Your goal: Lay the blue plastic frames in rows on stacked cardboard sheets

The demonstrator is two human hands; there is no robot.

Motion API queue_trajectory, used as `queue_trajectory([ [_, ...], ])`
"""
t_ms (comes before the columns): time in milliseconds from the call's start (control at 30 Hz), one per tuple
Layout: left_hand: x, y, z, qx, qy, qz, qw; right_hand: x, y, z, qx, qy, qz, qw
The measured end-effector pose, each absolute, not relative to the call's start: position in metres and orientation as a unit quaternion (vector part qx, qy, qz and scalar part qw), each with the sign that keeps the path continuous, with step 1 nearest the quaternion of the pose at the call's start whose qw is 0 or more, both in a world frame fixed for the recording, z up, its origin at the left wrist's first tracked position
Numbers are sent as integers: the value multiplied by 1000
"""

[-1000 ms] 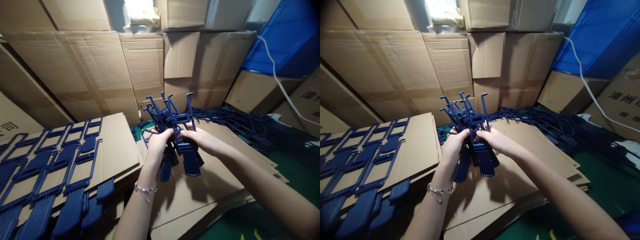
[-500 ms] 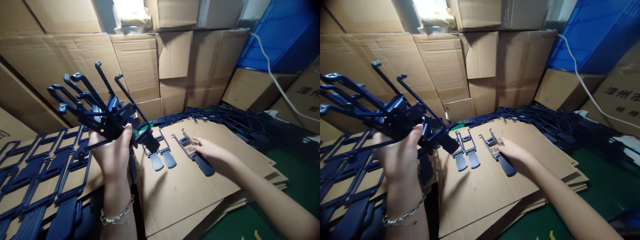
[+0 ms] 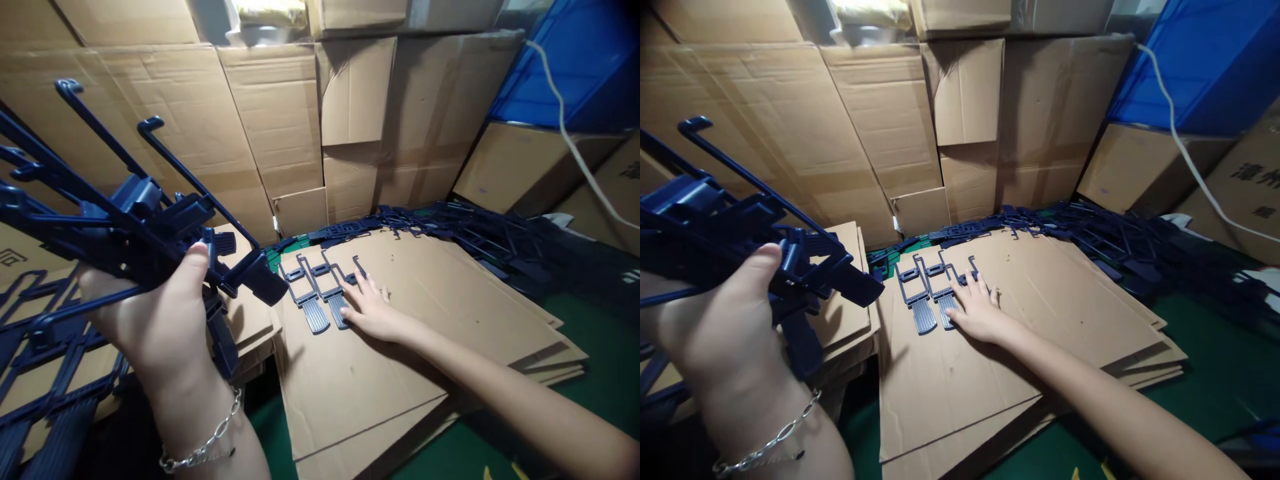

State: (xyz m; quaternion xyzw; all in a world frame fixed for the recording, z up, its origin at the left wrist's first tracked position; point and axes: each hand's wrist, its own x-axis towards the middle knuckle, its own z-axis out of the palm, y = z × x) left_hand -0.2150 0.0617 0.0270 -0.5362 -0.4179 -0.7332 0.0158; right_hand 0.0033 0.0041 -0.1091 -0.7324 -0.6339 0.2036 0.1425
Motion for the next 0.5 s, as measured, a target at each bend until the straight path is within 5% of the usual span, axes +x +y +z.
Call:
queue_trajectory([
  [267, -213, 60, 27, -547, -423, -722, 30, -40, 18, -102, -571, -803, 113, 131],
  [500, -218, 61, 23, -573, -428, -699, 11, -76, 16, -116, -613, -767, 139, 129],
])
